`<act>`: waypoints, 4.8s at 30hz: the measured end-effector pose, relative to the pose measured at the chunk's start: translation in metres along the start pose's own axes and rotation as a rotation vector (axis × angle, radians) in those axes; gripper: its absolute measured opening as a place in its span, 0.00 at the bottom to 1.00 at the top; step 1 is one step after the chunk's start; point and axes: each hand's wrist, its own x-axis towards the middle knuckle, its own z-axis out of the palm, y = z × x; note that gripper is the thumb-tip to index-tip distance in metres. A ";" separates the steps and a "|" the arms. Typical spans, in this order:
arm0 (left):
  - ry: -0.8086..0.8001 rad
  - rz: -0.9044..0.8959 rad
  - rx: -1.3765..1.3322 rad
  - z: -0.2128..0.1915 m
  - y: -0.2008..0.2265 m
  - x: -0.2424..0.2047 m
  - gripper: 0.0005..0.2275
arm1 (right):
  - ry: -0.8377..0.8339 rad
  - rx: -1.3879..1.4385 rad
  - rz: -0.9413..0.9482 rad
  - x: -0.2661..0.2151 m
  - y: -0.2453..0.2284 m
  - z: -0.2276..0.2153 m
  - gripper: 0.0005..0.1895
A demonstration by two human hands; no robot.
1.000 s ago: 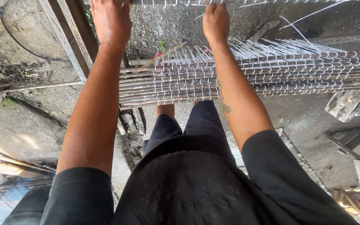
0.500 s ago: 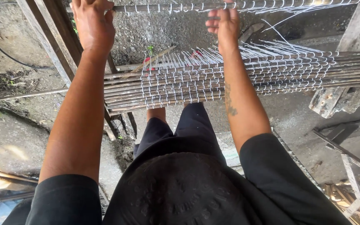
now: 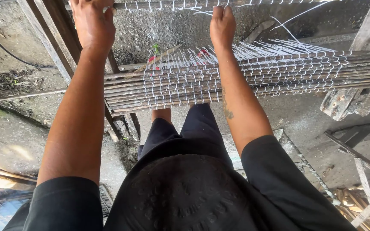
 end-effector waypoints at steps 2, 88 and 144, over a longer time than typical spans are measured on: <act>0.030 0.021 -0.005 -0.003 0.001 0.001 0.08 | 0.047 -0.059 -0.003 -0.003 -0.003 -0.004 0.12; -0.054 0.092 -0.030 -0.017 0.002 -0.001 0.10 | -0.029 -0.094 0.176 0.042 0.006 -0.104 0.19; -0.969 -0.357 0.130 -0.119 0.129 -0.100 0.36 | -0.100 -0.865 -0.138 -0.053 0.028 -0.267 0.29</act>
